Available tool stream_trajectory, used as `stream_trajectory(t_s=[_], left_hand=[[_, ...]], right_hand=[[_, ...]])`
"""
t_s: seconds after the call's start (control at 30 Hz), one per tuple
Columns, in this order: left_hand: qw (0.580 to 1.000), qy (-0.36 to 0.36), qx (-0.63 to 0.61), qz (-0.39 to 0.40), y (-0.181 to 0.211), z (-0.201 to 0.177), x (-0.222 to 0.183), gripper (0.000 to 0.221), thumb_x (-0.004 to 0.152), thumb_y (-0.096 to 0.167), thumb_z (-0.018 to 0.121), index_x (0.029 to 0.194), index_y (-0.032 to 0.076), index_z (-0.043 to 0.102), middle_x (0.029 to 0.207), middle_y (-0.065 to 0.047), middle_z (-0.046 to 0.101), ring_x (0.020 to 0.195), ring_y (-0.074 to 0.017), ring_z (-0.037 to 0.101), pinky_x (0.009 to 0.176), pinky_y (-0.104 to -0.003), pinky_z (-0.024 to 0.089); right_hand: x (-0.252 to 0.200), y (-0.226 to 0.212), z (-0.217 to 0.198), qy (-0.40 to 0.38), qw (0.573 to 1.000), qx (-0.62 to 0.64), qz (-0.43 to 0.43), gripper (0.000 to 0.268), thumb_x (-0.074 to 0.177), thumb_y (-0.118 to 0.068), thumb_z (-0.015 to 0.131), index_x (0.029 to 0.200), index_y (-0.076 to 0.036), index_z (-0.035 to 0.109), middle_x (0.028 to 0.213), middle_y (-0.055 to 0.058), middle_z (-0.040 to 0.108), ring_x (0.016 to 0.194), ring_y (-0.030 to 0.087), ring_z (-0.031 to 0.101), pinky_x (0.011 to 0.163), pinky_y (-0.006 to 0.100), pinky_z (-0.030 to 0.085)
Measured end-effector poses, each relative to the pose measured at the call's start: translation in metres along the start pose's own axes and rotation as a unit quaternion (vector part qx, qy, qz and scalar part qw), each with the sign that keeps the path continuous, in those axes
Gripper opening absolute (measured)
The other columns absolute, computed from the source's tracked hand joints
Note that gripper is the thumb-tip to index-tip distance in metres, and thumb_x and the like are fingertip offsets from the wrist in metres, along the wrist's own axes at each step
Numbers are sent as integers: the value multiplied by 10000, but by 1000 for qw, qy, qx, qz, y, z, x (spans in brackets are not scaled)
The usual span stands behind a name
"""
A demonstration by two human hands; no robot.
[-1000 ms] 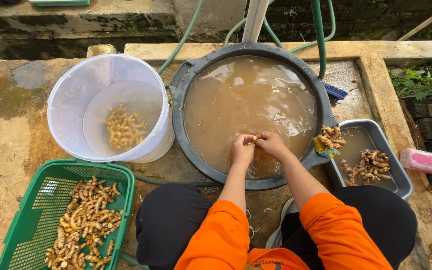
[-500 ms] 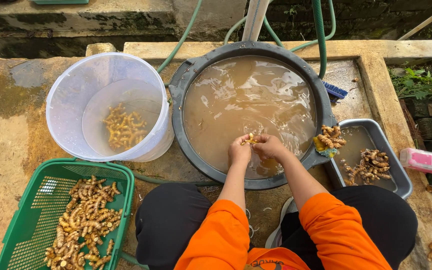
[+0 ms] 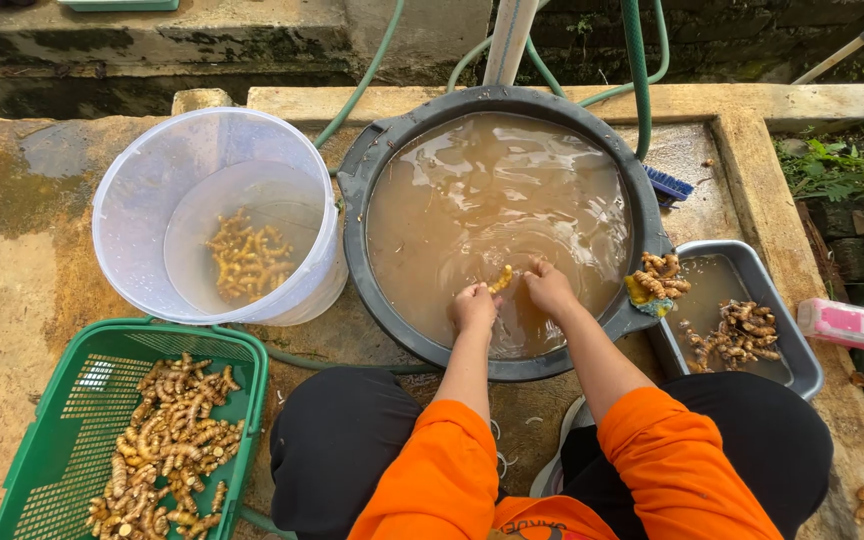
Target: Washing and scrubbing harvested ginger roots in a basin of water.
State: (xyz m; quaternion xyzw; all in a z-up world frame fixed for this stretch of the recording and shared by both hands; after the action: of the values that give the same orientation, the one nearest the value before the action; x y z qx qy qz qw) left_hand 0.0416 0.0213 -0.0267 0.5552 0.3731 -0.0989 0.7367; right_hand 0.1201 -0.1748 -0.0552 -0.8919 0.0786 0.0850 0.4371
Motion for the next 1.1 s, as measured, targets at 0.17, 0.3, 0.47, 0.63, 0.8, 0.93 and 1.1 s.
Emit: stream_trajectory(t_s=[0.17,0.3,0.47,0.63,0.8,0.93,1.1], left_hand=[[993,-5,-87,-74,-9,1,9,333,1057,309,533,1132,24,687,899,-106,744,648,-160,687,486,-269,450],[968,-25,-211,-133,-9,2,5,311,1073,365,474,1125,115,652,872,-44,730,644,-120,665,484,-233,412],[952,-77,-239,-173,-35,7,32,377,1083,437,397,1098,148,640,857,19,701,676,-97,660,500,-232,418],[940,-92,-271,-186,-42,17,39,391,1083,470,414,1081,146,633,836,26,655,653,-100,624,496,-246,395],[932,-125,-321,-114,-31,19,40,177,1037,296,588,1114,154,661,906,5,724,680,-81,640,503,-212,427],[934,-117,-324,-95,-11,11,25,205,1002,247,636,1173,138,666,916,-9,715,709,-82,671,522,-199,481],[965,-94,-246,-8,-11,12,33,377,922,76,689,1296,125,681,960,-5,718,751,-76,641,576,-192,483]], right_hand=[[-47,-107,-25,-147,954,249,78,339,979,-218,630,1266,-49,687,1213,97,738,1105,179,700,879,304,540],[-51,-118,-25,-146,958,213,125,356,982,-249,641,1279,-57,673,1247,125,718,1105,194,692,835,329,543],[-6,-17,-13,-13,984,139,107,415,980,-214,648,1368,-71,609,1276,102,687,1115,185,668,859,319,533],[-46,-106,-33,-138,935,307,108,394,961,-210,643,1320,-47,623,1212,87,712,1052,177,692,841,330,579],[-38,-97,-28,-101,968,198,118,371,995,-209,661,1322,-34,649,1162,102,730,985,155,689,779,305,546],[4,1,-13,2,987,115,113,399,1007,-173,663,1373,-32,586,1217,120,693,1016,168,668,806,326,538],[-57,-121,-37,-157,901,376,147,401,984,-186,585,1363,-58,615,1248,112,712,1031,185,720,828,347,602]])
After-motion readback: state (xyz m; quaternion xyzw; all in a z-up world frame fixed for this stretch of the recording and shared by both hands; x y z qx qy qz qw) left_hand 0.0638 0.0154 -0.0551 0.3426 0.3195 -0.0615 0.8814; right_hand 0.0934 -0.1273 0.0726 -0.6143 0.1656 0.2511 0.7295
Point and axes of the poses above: each hand's wrist, its own x-axis towards the middle knuckle, its own z-axis out of the palm, y = z × x, the point moved 6 cm from there along x, towards the middle knuckle
